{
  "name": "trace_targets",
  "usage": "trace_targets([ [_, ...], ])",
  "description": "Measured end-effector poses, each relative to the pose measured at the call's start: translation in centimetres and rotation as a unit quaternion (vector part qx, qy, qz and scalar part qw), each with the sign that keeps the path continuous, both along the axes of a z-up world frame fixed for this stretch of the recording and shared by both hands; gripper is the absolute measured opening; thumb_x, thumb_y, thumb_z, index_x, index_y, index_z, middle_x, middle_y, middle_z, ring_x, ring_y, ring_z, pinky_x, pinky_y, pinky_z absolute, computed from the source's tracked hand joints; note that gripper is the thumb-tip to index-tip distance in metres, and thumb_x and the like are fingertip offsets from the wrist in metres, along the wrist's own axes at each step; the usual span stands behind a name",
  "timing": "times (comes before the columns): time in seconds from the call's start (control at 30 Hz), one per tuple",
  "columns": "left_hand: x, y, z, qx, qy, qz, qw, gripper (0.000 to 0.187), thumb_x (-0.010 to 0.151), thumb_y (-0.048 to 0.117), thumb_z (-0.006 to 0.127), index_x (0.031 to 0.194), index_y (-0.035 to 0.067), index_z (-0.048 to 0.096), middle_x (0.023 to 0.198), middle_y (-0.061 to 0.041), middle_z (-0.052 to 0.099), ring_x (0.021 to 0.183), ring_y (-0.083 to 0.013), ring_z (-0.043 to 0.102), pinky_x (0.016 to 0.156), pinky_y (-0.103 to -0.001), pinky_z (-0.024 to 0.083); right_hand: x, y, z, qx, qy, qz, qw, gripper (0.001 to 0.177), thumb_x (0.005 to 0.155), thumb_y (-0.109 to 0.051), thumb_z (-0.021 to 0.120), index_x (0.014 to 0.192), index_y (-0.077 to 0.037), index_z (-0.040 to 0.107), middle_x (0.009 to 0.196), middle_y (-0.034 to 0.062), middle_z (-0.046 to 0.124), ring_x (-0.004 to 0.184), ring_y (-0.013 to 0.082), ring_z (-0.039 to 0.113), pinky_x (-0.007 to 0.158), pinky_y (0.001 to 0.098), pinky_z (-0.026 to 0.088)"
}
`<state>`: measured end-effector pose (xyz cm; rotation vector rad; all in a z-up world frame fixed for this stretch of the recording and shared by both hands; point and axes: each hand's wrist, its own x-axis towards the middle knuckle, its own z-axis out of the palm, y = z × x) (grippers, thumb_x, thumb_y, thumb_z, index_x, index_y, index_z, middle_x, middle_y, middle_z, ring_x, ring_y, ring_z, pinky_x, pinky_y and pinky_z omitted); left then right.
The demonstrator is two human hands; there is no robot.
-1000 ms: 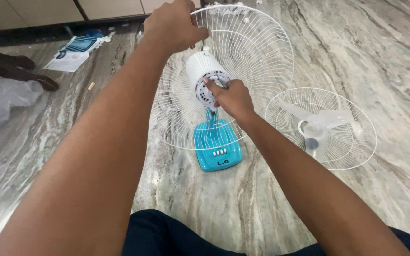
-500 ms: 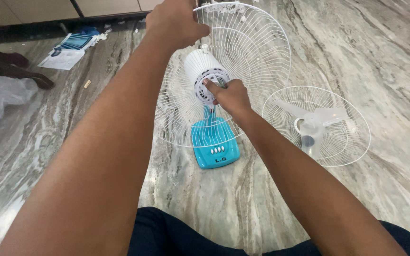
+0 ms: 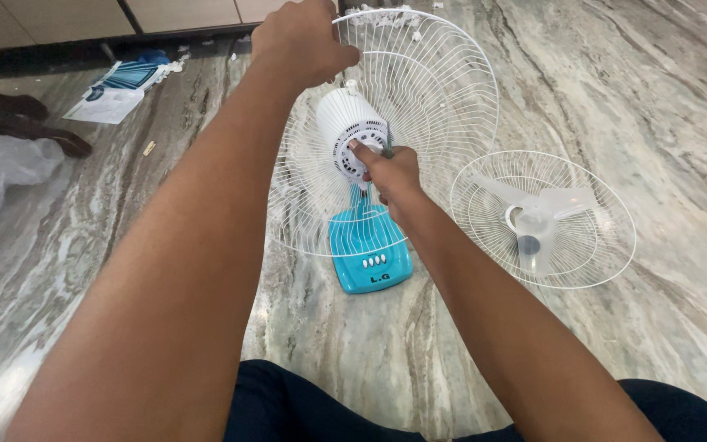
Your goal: The person removes the front grill of a table fan, unscrews the central nut, and detaches the fan blades. They then remove the rear grill and use a screwdriver to loosen a screw on the motor housing.
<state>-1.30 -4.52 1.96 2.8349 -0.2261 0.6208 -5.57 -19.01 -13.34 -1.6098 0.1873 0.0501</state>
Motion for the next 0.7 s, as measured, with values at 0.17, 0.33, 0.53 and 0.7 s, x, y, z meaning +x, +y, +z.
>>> trace_targets([
  [0.17, 0.1, -0.3, -0.3, -0.013, 0.006, 0.01, 1.0, 0.039, 0.077, 0.042, 0.08, 0.103, 0.014, 0.072, 0.09, -0.006, 0.076, 0.092, -0.0288, 0.074, 0.082, -0.047, 0.055, -0.1, 0.3, 0.1, -0.007, -0.007, -0.022, 1.0, 0.044, 0.078, -0.039, 0.083, 0.089, 0.002, 0.069, 0.073, 0.0114, 0.068, 0.044, 0.0122, 0.045, 0.036, 0.031, 0.031],
  [0.33, 0.6, -0.1, -0.4, 0.004, -0.025, -0.004, 1.0, 0.041, 0.076, 0.044, 0.081, 0.103, 0.014, 0.073, 0.082, -0.006, 0.074, 0.088, -0.0285, 0.072, 0.078, -0.046, 0.055, 0.2, 0.3, -0.5, -0.033, -0.024, -0.027, 0.999, 0.043, 0.078, -0.039, 0.083, 0.088, 0.001, 0.071, 0.076, 0.0133, 0.071, 0.052, 0.0143, 0.06, 0.04, 0.0305, 0.04],
  [0.53, 1.0, -0.3, -0.5, 0.013, -0.024, -0.012, 1.0, 0.037, 0.076, 0.046, 0.078, 0.097, 0.015, 0.075, 0.069, -0.001, 0.072, 0.079, -0.0224, 0.072, 0.073, -0.043, 0.055, 0.3, 0.3, -1.1, -0.055, -0.102, -0.04, 0.993, 0.046, 0.079, -0.037, 0.084, 0.09, 0.005, 0.07, 0.083, 0.0172, 0.076, 0.07, 0.0207, 0.076, 0.061, 0.0315, 0.06],
  [0.7, 1.2, -0.4, -0.6, 0.027, 0.019, 0.007, 0.999, 0.033, 0.08, 0.048, 0.073, 0.076, 0.015, 0.076, 0.063, 0.002, 0.07, 0.067, -0.0168, 0.071, 0.07, -0.039, 0.055, -0.2, 0.2, -0.7, -0.147, -0.118, -0.049, 0.981, 0.052, 0.076, -0.04, 0.084, 0.099, 0.004, 0.07, 0.088, 0.0173, 0.077, 0.075, 0.0217, 0.078, 0.067, 0.0328, 0.061],
])
